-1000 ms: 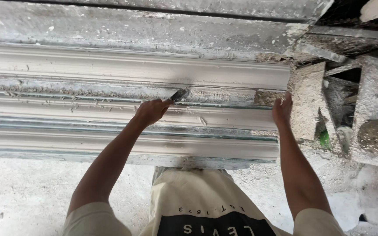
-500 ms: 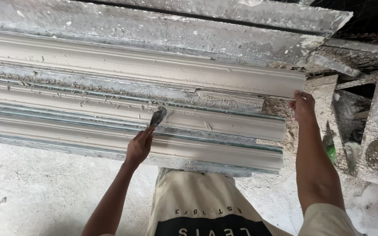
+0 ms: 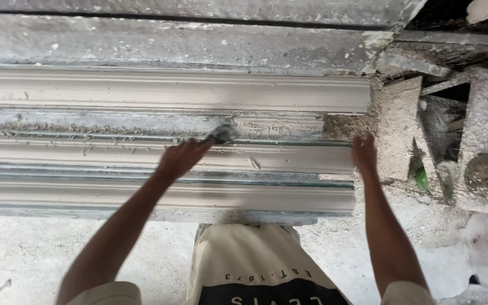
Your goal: The person uses a small scraper to remove dried plaster residue from the grooved surface of decorative cornice moldings laid on a workbench. They work along the lengths of several moldings, repositioning pieces and scraping debris off the fluted profiles.
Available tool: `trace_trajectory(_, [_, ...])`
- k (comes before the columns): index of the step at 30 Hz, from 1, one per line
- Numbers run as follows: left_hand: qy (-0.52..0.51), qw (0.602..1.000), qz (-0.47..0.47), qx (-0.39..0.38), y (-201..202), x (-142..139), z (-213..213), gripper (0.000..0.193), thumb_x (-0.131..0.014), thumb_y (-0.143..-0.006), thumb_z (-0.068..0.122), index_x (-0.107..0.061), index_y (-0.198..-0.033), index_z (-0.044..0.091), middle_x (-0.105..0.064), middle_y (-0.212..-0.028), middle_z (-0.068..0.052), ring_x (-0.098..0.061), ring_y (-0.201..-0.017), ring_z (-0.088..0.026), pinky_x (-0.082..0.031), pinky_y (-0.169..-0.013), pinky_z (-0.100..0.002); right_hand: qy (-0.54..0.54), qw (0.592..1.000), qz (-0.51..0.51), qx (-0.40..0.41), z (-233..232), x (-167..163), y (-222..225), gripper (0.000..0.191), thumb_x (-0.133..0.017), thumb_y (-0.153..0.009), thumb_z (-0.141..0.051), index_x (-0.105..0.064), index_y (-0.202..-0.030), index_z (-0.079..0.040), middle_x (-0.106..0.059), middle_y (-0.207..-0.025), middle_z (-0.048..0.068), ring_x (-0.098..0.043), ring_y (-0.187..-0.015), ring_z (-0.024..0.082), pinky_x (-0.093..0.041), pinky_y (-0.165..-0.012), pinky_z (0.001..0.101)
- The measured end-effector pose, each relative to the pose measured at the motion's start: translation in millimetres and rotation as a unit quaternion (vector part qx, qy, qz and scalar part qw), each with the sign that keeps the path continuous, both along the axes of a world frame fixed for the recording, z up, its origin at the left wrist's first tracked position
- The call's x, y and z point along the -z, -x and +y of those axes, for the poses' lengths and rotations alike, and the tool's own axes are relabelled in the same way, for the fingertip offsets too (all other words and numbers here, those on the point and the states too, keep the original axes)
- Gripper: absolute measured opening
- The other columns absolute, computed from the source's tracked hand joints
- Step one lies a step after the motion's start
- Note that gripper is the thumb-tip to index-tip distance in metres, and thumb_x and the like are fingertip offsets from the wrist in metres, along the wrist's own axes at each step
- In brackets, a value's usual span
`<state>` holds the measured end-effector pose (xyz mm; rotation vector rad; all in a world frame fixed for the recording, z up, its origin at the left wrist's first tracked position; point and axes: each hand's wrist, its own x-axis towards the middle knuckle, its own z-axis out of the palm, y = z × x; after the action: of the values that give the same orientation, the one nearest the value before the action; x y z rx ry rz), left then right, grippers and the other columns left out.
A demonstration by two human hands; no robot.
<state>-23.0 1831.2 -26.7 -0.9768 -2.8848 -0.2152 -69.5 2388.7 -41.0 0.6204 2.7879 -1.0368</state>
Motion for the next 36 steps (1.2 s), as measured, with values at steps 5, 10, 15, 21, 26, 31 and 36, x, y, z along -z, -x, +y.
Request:
trace_trajectory(5, [0.074,0.991,-0.104,0.037,26.0,8.3,15.2,0.045,-0.057,-0.104,0.019,-0.05,-0.148,0.022,-0.066,-0.086,-0.016,-0.063,-0.049,-0.017,-0.053,-0.035,-0.028,0.127,0.976,-0.012,0.176,-12.5,26.1,-30.8,0.077,-0.035,-0.12,-0.058,-0.058,-0.094,0.011,-0.062,-0.093,0.035,-0.062,-0.083,0.044,-0.047,-0.077,0.0552])
trace_trajectory(10, [0.083,0.994,0.056,0.048,31.1,13.9,45.1,0.041,-0.055,-0.102,0.017,-0.05,-0.142,0.024,-0.065,-0.088,-0.01,-0.064,-0.056,-0.017,-0.053,-0.041,-0.034,0.056,0.975,0.051,0.208,-11.7,29.2,-30.9,0.058,-0.038,-0.105,-0.043,-0.061,-0.074,0.0,-0.066,-0.077,0.023,-0.061,-0.07,0.041,-0.045,-0.07,0.0539])
trace_trajectory(15, [0.098,0.992,0.003,0.081,34.8,0.4,11.9,0.043,-0.057,-0.103,0.018,-0.05,-0.146,0.023,-0.064,-0.084,-0.016,-0.063,-0.049,-0.015,-0.051,-0.034,-0.029,0.026,0.973,0.074,0.216,-14.5,30.2,-33.9,0.055,-0.037,-0.104,-0.036,-0.059,-0.073,0.003,-0.063,-0.073,0.026,-0.059,-0.068,0.046,-0.042,-0.071,0.0572])
trace_trajectory(21, [0.081,0.986,0.124,0.08,44.4,17.7,53.5,0.036,-0.055,-0.102,0.021,-0.054,-0.137,0.022,-0.065,-0.086,-0.012,-0.063,-0.052,-0.017,-0.047,-0.034,-0.032,0.022,0.973,0.076,0.217,-16.0,20.0,-33.2,0.055,-0.035,-0.104,-0.035,-0.059,-0.073,0.003,-0.064,-0.074,0.026,-0.06,-0.069,0.047,-0.042,-0.072,0.0582])
trace_trajectory(26, [0.09,0.982,0.118,0.118,42.4,6.6,31.0,0.031,-0.058,-0.104,0.021,-0.058,-0.136,0.021,-0.064,-0.079,-0.013,-0.06,-0.047,-0.012,-0.045,-0.031,-0.026,-0.011,0.976,0.095,0.196,-20.1,19.3,-37.8,0.053,-0.037,-0.106,-0.034,-0.062,-0.077,0.002,-0.066,-0.081,0.028,-0.059,-0.076,0.051,-0.042,-0.073,0.0599])
trace_trajectory(31, [-0.058,0.986,0.039,0.151,52.5,2.7,39.0,0.032,-0.054,-0.101,0.017,-0.057,-0.133,0.02,-0.071,-0.092,-0.009,-0.061,-0.05,-0.016,-0.047,-0.032,-0.028,-0.031,0.976,0.125,0.177,-23.9,25.6,-38.0,0.053,-0.034,-0.108,-0.033,-0.063,-0.081,0.002,-0.067,-0.084,0.028,-0.06,-0.081,0.053,-0.042,-0.077,0.0617])
trace_trajectory(36, [0.068,0.991,0.08,0.084,52.3,22.1,109.9,0.036,-0.054,-0.102,0.024,-0.056,-0.138,0.021,-0.063,-0.084,-0.013,-0.066,-0.054,-0.018,-0.051,-0.036,-0.033,-0.085,0.976,0.102,0.175,-20.4,23.3,-37.3,0.055,-0.034,-0.111,-0.038,-0.066,-0.087,-0.001,-0.068,-0.088,0.028,-0.061,-0.084,0.053,-0.044,-0.075,0.0629])
